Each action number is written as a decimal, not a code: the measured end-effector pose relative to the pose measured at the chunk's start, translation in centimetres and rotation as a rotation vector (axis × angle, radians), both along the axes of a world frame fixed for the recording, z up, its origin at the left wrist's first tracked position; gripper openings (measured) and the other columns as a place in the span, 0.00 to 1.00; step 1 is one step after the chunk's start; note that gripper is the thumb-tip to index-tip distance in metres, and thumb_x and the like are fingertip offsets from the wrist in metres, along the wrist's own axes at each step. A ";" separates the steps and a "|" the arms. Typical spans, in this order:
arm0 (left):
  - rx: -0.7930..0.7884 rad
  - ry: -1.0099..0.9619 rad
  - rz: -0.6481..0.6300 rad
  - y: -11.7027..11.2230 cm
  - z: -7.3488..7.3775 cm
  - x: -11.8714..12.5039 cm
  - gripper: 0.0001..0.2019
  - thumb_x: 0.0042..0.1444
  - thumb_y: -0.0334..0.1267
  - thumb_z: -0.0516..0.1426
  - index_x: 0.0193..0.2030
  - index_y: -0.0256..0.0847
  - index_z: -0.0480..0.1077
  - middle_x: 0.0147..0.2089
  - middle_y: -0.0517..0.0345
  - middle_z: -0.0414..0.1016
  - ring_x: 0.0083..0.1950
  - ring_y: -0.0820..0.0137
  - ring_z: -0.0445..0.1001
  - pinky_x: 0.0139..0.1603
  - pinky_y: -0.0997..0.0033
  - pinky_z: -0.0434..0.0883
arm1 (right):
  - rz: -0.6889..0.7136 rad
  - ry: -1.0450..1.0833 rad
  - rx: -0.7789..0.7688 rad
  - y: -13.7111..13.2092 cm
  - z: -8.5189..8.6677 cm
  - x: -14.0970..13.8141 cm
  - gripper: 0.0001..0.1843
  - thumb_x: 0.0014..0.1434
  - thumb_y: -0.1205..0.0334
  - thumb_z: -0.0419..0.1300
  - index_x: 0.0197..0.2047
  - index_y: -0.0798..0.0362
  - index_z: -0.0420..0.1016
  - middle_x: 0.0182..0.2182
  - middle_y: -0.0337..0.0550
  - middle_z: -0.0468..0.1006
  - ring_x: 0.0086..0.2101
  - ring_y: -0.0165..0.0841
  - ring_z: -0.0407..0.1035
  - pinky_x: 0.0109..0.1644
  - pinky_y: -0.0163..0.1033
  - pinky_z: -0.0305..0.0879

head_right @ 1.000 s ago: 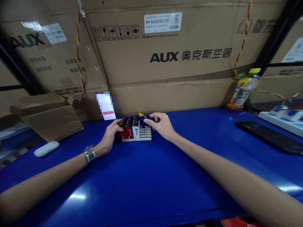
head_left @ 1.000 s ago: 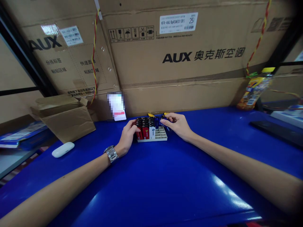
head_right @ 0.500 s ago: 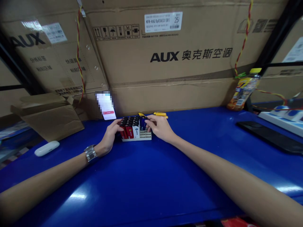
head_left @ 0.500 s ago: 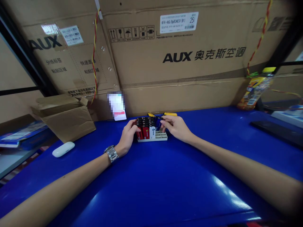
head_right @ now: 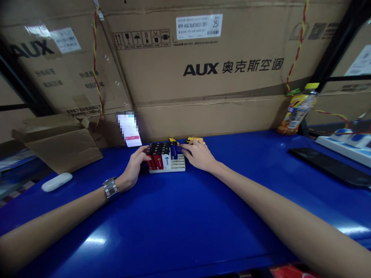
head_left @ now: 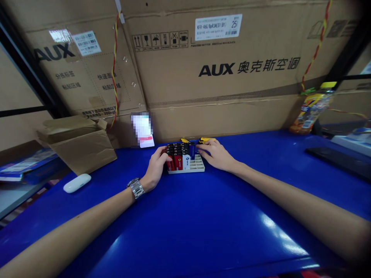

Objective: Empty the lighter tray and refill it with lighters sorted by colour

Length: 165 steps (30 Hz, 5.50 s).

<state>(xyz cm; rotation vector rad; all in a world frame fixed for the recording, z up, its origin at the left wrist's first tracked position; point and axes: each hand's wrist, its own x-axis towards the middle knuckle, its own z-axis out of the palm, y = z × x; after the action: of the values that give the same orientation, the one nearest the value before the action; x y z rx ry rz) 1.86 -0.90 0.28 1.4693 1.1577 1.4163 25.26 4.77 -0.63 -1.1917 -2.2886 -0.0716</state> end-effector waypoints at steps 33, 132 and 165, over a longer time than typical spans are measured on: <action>-0.005 0.023 0.011 -0.1 0.1 0.0 0.19 0.44 0.36 0.53 0.45 0.38 0.70 0.45 0.54 0.75 0.47 0.61 0.70 0.48 0.63 0.65 | 0.099 0.808 -0.569 -0.1 1.0 0.2 0.21 0.57 0.48 0.51 0.19 0.51 0.59 0.11 0.31 0.53 0.14 0.24 0.47 0.18 0.34 0.44; 0.008 0.062 -0.049 0.0 -0.2 -0.3 0.27 0.38 0.33 0.52 0.50 0.37 0.66 0.43 0.53 0.74 0.43 0.64 0.70 0.41 0.66 0.67 | 0.339 0.351 0.114 -2.4 1.8 -1.2 0.07 0.61 0.62 0.55 0.39 0.52 0.73 0.33 0.44 0.76 0.32 0.33 0.68 0.39 0.43 0.65; 0.155 0.428 0.143 3.2 0.0 -2.8 0.13 0.44 0.31 0.55 0.37 0.42 0.75 0.38 0.52 0.76 0.41 0.61 0.71 0.48 0.60 0.64 | 0.399 0.144 -0.411 1.1 1.8 4.9 0.64 0.37 0.51 0.73 0.69 0.50 0.39 0.62 0.58 0.57 0.60 0.53 0.56 0.61 0.56 0.56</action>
<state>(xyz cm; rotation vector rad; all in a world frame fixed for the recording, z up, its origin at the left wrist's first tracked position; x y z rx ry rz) -0.92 2.32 0.32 1.8948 1.4638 1.3465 30.17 5.84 1.19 -0.8610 -2.4307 0.6375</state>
